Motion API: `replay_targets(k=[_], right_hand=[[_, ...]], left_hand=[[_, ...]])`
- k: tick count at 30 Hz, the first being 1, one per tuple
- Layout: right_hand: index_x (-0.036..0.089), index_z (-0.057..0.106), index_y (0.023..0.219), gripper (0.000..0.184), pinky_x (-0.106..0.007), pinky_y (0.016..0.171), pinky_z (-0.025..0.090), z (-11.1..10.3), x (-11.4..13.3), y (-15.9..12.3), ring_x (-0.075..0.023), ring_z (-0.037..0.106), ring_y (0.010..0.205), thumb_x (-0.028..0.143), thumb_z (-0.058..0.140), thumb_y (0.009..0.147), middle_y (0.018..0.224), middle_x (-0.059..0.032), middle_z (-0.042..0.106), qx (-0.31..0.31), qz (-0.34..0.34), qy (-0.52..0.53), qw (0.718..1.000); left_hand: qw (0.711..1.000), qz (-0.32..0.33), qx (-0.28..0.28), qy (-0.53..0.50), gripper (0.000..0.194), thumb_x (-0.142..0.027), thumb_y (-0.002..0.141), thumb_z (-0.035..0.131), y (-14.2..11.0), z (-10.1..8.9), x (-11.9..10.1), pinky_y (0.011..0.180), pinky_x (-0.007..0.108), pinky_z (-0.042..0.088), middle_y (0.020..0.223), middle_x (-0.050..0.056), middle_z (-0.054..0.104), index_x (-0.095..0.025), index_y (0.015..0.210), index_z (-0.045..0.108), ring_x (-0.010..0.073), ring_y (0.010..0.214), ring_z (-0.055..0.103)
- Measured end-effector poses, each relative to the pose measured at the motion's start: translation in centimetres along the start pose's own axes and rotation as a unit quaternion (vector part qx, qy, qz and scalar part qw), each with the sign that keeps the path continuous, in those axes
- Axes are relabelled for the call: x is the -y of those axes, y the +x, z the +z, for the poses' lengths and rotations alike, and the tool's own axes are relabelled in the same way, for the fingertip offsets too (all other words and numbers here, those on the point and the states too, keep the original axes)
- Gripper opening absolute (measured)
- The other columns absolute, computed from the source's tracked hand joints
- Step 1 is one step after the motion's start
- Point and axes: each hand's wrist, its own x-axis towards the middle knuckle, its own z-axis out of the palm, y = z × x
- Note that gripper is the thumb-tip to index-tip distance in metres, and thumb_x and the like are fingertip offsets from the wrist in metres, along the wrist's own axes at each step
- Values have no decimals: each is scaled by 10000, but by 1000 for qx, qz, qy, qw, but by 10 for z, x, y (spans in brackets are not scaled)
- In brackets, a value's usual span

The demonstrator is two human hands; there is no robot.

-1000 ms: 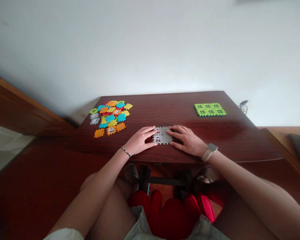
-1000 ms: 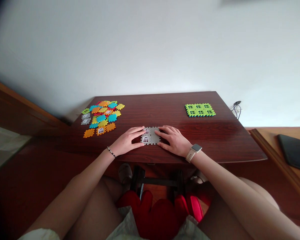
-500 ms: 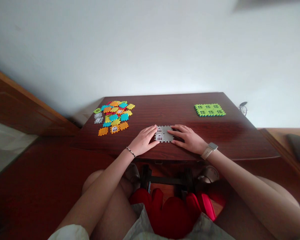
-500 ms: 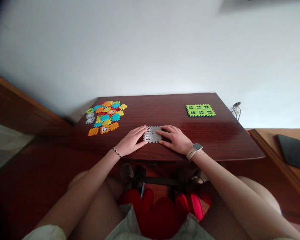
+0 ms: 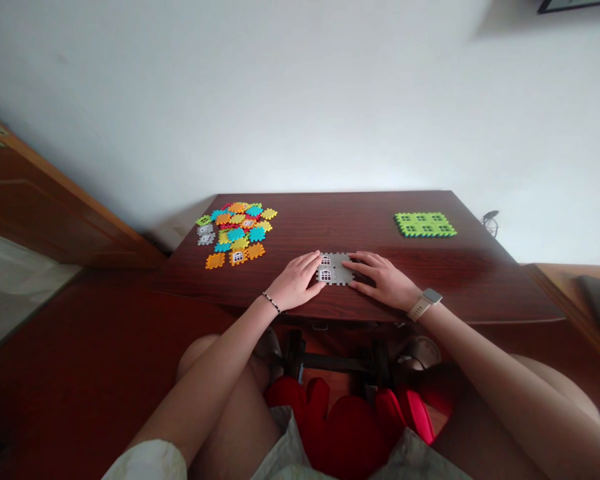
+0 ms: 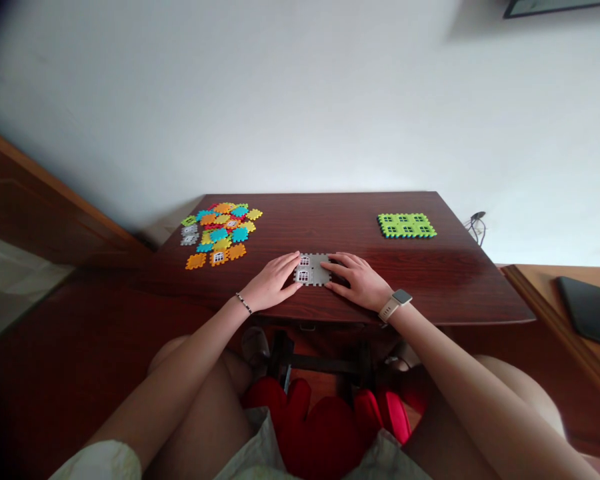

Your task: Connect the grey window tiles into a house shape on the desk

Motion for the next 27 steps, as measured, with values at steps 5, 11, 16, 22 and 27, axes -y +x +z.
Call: replay_targets(k=[5,11,16,22,27], right_hand=[[320,574,1599,573,-633,1255,458,-2,2,2,-370,547,1503,509,629,1061,1610,-114,610,0,1,10,1000],[312,534,1617,601,-627,1258,456,-3,1,2,-361,540,1513,524,625,1062,1614,-102,612,2,-7,11,1000],[281,481,1649,667,-622,1257,461,0,0,1,-367,538,1516,550,625,1055,1593,-131,624,0,5,7,1000],[281,285,1741,838,-627,1242,478,1,-1,0,-374,551,1504,559,646,1038,1628,-148,587,-8,22,18,1000],[285,157,1768,919,-623,1243,478,1,1,0,-366,540,1516,531,655,1036,1605,-130,618,-6,33,37,999]], left_hand=[[999,-26,-26,-14,641,-557,1077,564,5,2,-4,1324,543,382,1689,194,475,-170,1578,467,324,1598,437],[996,-43,-59,45,709,-600,1101,486,22,13,-16,1336,529,353,1690,227,461,-100,1602,442,347,1611,410],[991,-72,-54,98,696,-540,1140,386,43,23,-30,1336,503,338,1663,259,492,-3,1572,481,364,1589,438],[987,-87,-30,132,689,-484,1153,336,69,33,-41,1342,486,315,1697,264,447,32,1589,470,356,1621,397],[985,-99,7,139,719,-505,1143,361,75,44,-48,1342,466,316,1738,259,378,26,1623,429,350,1649,352]])
